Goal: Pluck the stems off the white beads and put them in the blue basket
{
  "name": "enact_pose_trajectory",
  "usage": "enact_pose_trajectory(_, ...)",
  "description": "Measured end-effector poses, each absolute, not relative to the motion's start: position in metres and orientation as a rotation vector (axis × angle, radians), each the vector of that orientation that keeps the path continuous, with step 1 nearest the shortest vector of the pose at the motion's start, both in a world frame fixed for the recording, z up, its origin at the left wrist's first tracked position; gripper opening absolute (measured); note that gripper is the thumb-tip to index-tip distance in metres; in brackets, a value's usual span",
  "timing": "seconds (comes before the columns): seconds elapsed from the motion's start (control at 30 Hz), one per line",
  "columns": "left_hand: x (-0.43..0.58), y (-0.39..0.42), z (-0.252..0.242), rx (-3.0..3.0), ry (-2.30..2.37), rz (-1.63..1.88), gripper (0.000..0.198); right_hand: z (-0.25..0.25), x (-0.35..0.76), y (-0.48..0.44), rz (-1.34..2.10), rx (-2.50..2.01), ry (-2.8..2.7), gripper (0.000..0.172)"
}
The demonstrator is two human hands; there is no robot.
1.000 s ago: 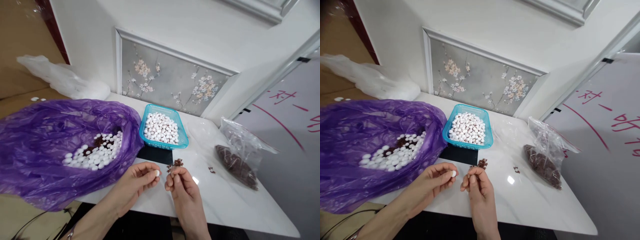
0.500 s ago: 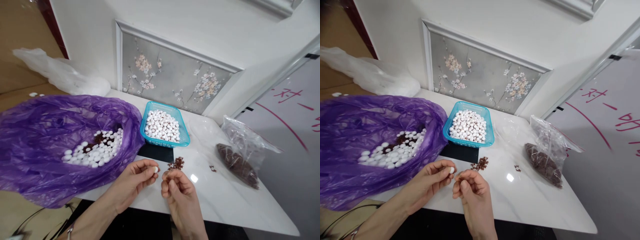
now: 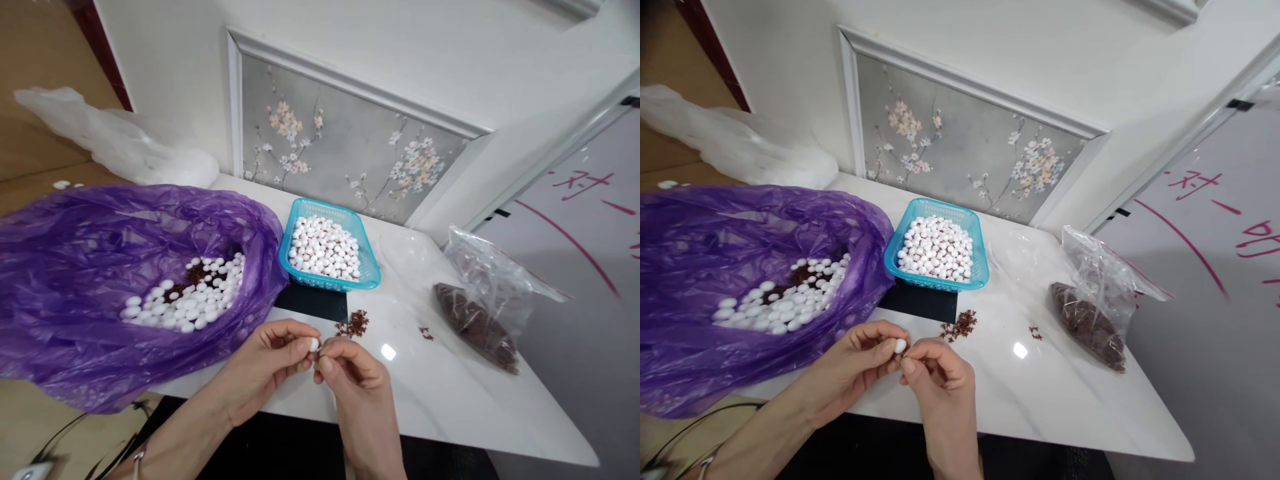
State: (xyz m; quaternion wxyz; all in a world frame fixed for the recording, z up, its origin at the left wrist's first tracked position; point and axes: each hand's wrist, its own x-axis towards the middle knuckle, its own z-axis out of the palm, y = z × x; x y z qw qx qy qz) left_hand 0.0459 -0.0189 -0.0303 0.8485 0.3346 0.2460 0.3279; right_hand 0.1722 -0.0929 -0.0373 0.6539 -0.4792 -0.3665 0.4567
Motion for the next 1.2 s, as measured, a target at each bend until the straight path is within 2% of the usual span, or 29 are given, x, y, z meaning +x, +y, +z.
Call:
enact_pose_trajectory(0.53,0.047,-0.020,-0.029,0.745,0.523,0.731,0.006,-0.029,0.167,-0.091,0.923,-1.171,-0.934,0.010)
enact_pose_trajectory(0.77,0.046,-0.022,-0.027,0.773,0.554,0.745,0.005,-0.031,0.168,-0.088,0.997,-1.164,-0.875,0.009)
enact_pose_trajectory(0.9,0.046,-0.022,-0.028,0.798,0.557,0.749,0.005,-0.035,0.168,-0.087,1.045,-1.158,-0.796,0.015)
enact_pose_trajectory(1.2,0.050,-0.018,-0.028,0.768,0.611,0.736,0.008,-0.031,0.170,-0.083,0.981,-1.261,-0.855,0.016)
